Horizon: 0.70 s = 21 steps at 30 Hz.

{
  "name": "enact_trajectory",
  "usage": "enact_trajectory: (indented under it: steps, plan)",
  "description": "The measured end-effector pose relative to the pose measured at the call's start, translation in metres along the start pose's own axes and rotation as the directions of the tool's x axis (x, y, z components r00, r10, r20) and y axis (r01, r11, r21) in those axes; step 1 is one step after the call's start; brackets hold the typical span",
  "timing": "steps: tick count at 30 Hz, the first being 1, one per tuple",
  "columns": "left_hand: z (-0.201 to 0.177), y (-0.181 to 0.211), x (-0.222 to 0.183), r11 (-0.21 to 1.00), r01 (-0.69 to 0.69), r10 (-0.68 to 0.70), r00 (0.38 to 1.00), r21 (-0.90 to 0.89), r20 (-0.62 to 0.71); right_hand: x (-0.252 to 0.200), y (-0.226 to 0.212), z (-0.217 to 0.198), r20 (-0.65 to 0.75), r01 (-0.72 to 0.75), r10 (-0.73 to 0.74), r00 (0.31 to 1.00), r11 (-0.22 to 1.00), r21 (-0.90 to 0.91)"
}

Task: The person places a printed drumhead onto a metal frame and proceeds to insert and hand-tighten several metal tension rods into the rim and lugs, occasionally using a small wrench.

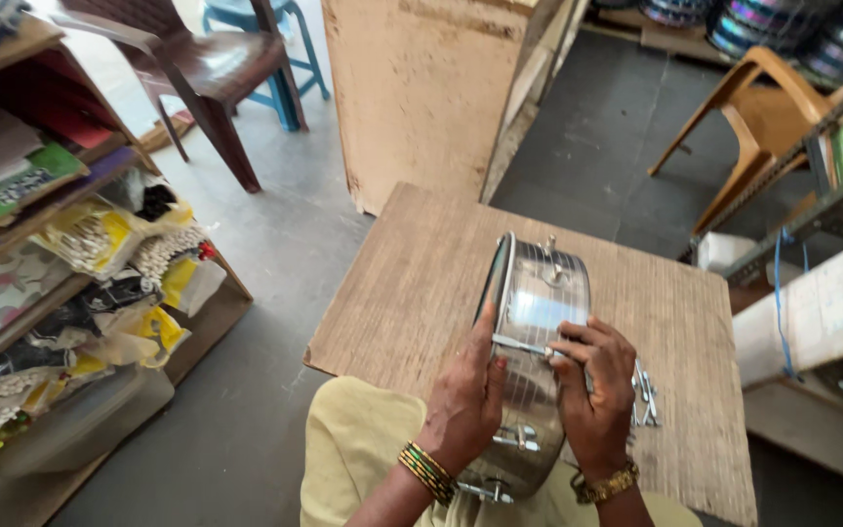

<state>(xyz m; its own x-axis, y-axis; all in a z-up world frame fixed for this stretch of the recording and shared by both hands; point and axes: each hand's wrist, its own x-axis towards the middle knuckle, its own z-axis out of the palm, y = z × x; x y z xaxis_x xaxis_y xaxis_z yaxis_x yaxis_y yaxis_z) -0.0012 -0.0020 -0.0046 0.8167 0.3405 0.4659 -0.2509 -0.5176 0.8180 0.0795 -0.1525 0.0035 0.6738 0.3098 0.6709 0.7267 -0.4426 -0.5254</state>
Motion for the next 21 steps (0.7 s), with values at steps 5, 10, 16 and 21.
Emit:
enact_trajectory:
  steps: [5,10,16,21]
  plan:
    - [-0.0032,0.0047,0.0014,1.000,-0.008,0.009,1.000,-0.028,0.011,0.0023,-0.0037,-0.0067,0.017,0.012,-0.014,1.000,0.995,0.095]
    - [-0.0028,0.0069,0.0014,1.000,-0.008,0.008,1.000,-0.026,0.018,-0.0033,0.0010,-0.0031,-0.001,-0.002,0.002,1.000,0.996,0.086]
    - [-0.0014,0.0074,0.0011,0.997,0.069,-0.071,0.996,0.024,0.056,0.0001,-0.0004,-0.0040,-0.007,0.009,-0.008,1.000,0.997,0.079]
    - [-0.0013,0.0055,0.0003,0.999,-0.045,0.045,0.999,0.012,0.008,-0.0031,-0.0039,-0.0023,-0.013,0.010,-0.008,1.000,0.996,0.084]
